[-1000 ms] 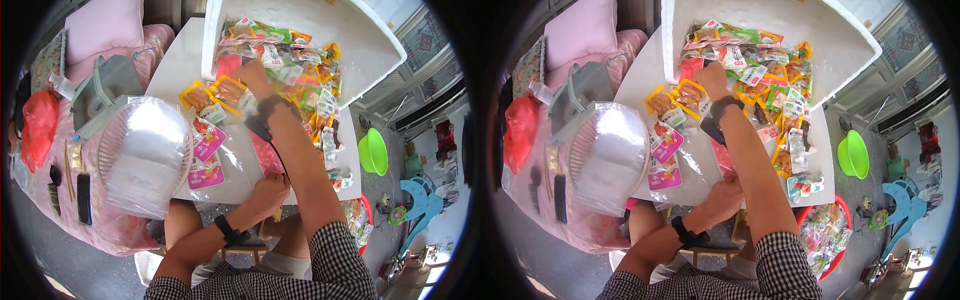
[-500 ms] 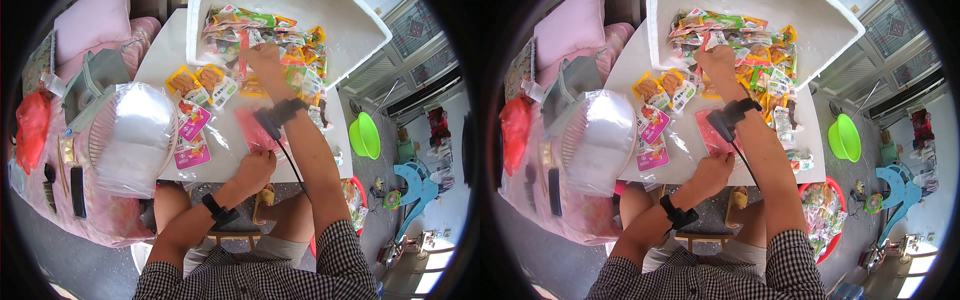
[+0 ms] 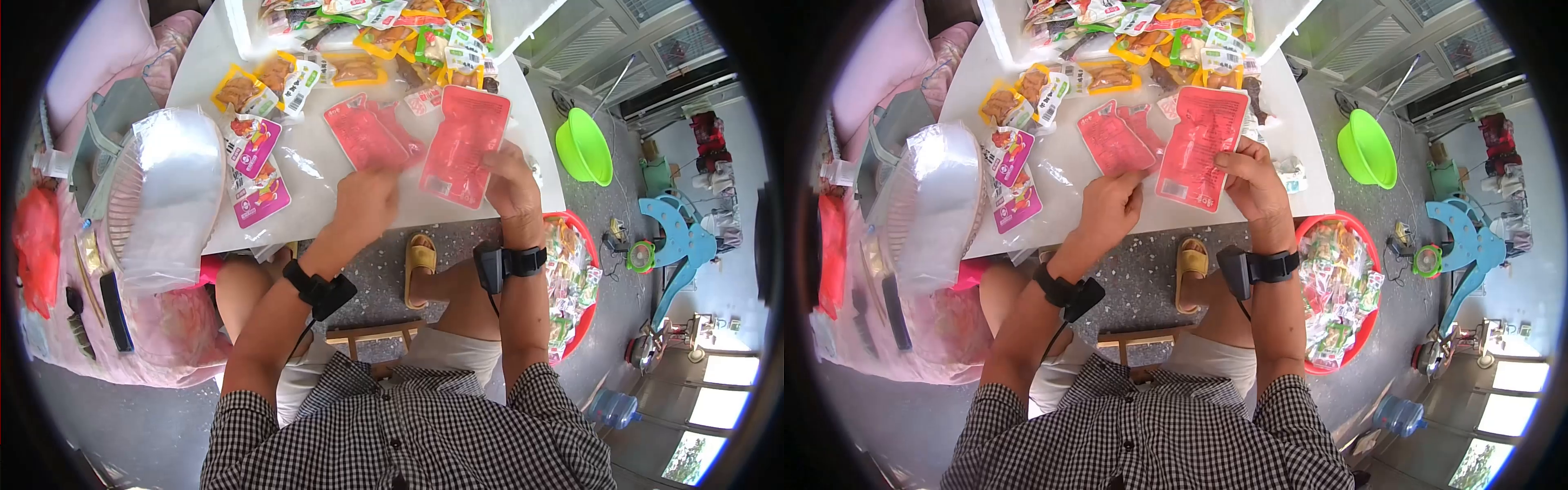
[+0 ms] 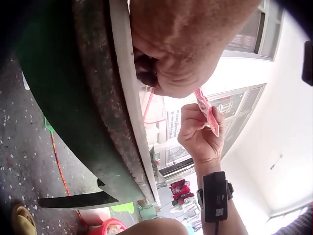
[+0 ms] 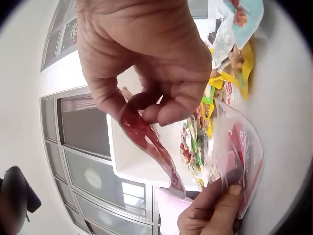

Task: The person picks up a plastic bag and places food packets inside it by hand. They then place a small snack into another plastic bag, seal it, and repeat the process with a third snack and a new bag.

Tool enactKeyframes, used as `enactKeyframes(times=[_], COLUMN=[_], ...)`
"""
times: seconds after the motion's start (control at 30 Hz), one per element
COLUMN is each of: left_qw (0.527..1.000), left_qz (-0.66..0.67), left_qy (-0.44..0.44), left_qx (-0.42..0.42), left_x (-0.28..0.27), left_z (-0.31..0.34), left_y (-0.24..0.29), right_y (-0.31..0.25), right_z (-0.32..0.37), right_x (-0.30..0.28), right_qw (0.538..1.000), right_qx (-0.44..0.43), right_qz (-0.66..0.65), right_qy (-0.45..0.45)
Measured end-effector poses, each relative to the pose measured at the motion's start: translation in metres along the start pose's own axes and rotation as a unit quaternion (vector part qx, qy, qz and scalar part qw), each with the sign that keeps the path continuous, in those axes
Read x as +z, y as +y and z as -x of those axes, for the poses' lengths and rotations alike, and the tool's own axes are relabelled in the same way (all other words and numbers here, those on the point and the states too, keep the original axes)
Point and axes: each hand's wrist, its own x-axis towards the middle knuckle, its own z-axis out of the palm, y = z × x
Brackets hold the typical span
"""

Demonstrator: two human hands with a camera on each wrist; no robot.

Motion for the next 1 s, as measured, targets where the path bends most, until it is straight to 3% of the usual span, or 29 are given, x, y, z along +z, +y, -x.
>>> enactKeyframes(times=[0.27, 0.4, 0.5, 0.6, 0.8, 1.0], left_qw=[0.995, 0.983, 0.983, 0.988, 0.996, 0.993], left_qz=[0.076, 0.143, 0.141, 0.112, -0.037, -0.038], left_qy=[0.011, 0.046, 0.075, 0.096, 0.063, 0.053], left_qx=[-0.064, -0.105, -0.093, -0.05, 0.058, 0.096], left_x=[-0.001, 0.0, -0.002, -0.005, -0.015, -0.009], left_z=[0.0, 0.0, -0.003, -0.005, -0.004, 0.0], left_y=[-0.003, -0.005, 0.002, 0.007, 0.011, 0.015], right_y=[0.036, 0.03, 0.032, 0.034, 0.038, 0.059], right_z=[0.023, 0.033, 0.038, 0.037, 0.028, 0.013], right_x=[-0.03, -0.039, -0.045, -0.039, -0.033, 0.0], right_qw=[0.993, 0.994, 0.983, 0.984, 0.996, 0.976], right_qx=[0.067, 0.098, 0.126, 0.134, 0.049, -0.041], right_qz=[-0.099, 0.034, 0.111, 0.098, 0.068, 0.185], right_qy=[0.006, -0.035, -0.077, -0.057, -0.007, 0.111])
